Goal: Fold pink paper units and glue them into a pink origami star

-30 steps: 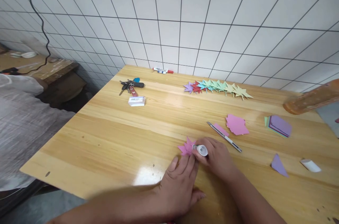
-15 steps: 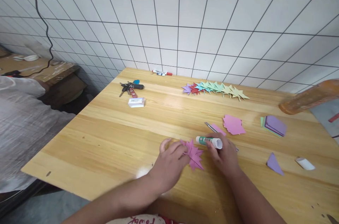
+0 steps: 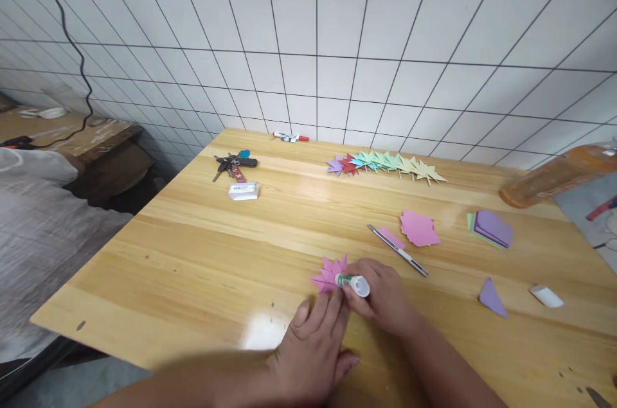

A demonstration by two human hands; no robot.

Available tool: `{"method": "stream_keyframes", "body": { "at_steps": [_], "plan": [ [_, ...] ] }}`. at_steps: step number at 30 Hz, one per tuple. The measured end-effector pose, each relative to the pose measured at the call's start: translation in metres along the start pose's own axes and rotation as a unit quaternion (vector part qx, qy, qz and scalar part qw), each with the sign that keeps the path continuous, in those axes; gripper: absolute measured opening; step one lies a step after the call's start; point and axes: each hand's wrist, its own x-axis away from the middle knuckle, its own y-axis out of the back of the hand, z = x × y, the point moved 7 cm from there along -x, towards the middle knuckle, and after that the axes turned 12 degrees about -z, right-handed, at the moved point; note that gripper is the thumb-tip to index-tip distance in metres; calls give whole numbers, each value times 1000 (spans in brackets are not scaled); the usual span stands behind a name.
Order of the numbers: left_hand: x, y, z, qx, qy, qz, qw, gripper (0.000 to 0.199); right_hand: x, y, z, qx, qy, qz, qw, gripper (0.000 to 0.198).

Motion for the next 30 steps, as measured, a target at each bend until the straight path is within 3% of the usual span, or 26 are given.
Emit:
{"method": "stream_keyframes", "body": {
  "at_steps": [7, 14, 21, 30],
  "plan": [
    [-4, -1, 2, 11, 0, 25, 1000, 66, -4, -11, -4, 28, -2, 41, 999, 10],
    [-5, -1, -2, 12, -42, 22, 999, 63, -11, -10, -2, 42, -30, 49, 997, 11],
    [-3, -3, 0, 11, -36, 28, 999, 66, -13, -11, 0, 47, -37, 67, 996, 12],
    [-3, -4, -1, 7, -35, 36, 999, 69, -22, -14, 1, 80, -34, 55, 995, 16]
  ]
}}
